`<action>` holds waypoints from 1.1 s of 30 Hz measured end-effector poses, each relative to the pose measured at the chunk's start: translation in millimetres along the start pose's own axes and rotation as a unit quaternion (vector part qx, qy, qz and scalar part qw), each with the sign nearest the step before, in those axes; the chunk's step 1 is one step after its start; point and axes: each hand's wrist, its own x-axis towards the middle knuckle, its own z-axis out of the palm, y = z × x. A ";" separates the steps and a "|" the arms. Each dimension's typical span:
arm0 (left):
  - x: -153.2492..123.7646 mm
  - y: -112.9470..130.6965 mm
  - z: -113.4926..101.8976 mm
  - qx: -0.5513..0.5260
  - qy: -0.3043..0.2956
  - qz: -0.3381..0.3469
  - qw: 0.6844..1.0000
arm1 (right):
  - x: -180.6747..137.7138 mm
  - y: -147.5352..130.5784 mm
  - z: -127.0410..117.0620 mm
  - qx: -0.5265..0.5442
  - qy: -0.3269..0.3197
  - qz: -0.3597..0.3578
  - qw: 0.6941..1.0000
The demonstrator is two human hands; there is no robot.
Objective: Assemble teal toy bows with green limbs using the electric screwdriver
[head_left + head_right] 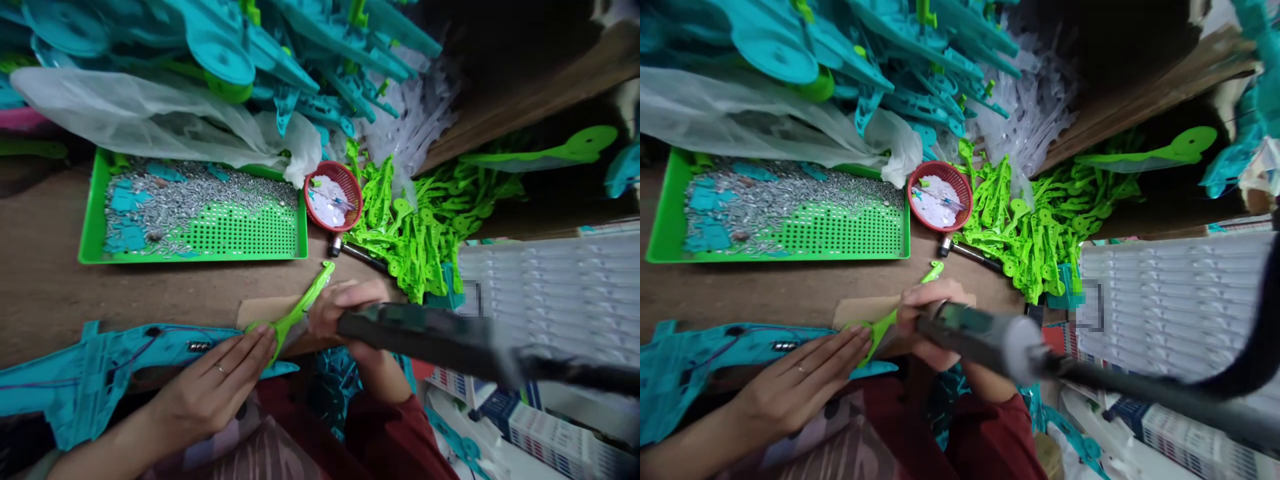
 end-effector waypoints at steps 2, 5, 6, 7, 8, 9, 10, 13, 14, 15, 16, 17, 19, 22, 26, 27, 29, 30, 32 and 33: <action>0.1 -1.3 -0.3 -0.004 -0.002 0.001 1.000 | 28.6 8.4 -4.7 0.017 0.072 -0.053 0.996; -0.6 -2.6 -0.9 -0.006 -0.002 -0.009 1.000 | 67.2 41.3 -6.8 -0.032 0.235 -0.092 0.967; -0.9 -2.6 -1.0 -0.010 0.000 -0.016 1.000 | 76.0 54.5 -6.8 -0.054 0.257 -0.081 0.962; -1.0 -2.5 -0.9 -0.017 0.002 -0.024 1.000 | 82.2 66.9 -6.9 -0.080 0.266 -0.060 0.959; -1.0 -2.2 -0.8 -0.024 0.004 -0.030 0.999 | 85.8 77.7 -7.1 -0.110 0.269 -0.031 0.956; -0.8 -1.8 -0.8 -0.030 0.006 -0.034 0.999 | 87.2 86.2 -7.7 -0.139 0.267 -0.010 0.954; -0.4 -1.4 -0.9 -0.031 0.008 -0.036 0.999 | 86.9 92.2 -8.4 -0.161 0.261 0.001 0.952; 0.4 -1.6 -2.8 -0.016 0.009 -0.034 0.999 | 82.1 98.3 -10.5 -0.186 0.246 -0.003 0.951; 0.4 -2.2 -3.9 -0.011 0.005 -0.030 0.999 | 80.9 98.4 -10.5 -0.188 0.243 -0.003 0.952; 0.2 -3.1 -5.1 -0.010 -0.002 -0.027 1.000 | 80.5 98.6 -10.2 -0.189 0.241 0.002 0.952; 0.0 -4.1 -6.1 -0.011 -0.007 -0.024 1.000 | 81.0 99.3 -9.5 -0.187 0.242 0.007 0.952; -0.2 -5.1 -6.9 -0.012 -0.010 -0.020 1.000 | 82.6 100.4 -8.5 -0.181 0.246 0.010 0.952; -0.4 -6.8 -7.5 -0.012 -0.007 -0.014 1.000 | 88.3 102.4 -6.3 -0.167 0.266 0.004 0.949; 0.3 -8.5 -6.5 -0.008 -0.004 -0.017 1.000 | 95.3 91.9 -1.4 -0.166 0.303 -0.007 0.938; 1.0 -10.3 -5.6 -0.008 -0.007 -0.016 1.000 | 70.7 30.0 14.4 -0.133 0.305 -0.016 0.943; 0.5 -10.9 -5.6 -0.012 -0.008 -0.013 1.000 | 57.9 9.2 20.1 -0.118 0.281 -0.005 0.952; -1.1 -12.0 -5.7 -0.021 -0.011 -0.006 1.000 | 29.2 -29.0 31.2 -0.099 0.228 0.056 0.967; -1.9 -12.5 -5.8 -0.024 -0.013 -0.003 1.000 | 15.0 -43.4 35.7 -0.093 0.195 0.085 0.973; -3.2 -13.3 -6.2 -0.024 -0.017 0.007 1.000 | -10.0 -57.7 41.3 -0.069 0.112 0.135 0.982; -3.5 -13.5 -6.4 -0.022 -0.019 0.013 0.999 | -20.2 -57.7 42.4 -0.049 0.072 0.145 0.986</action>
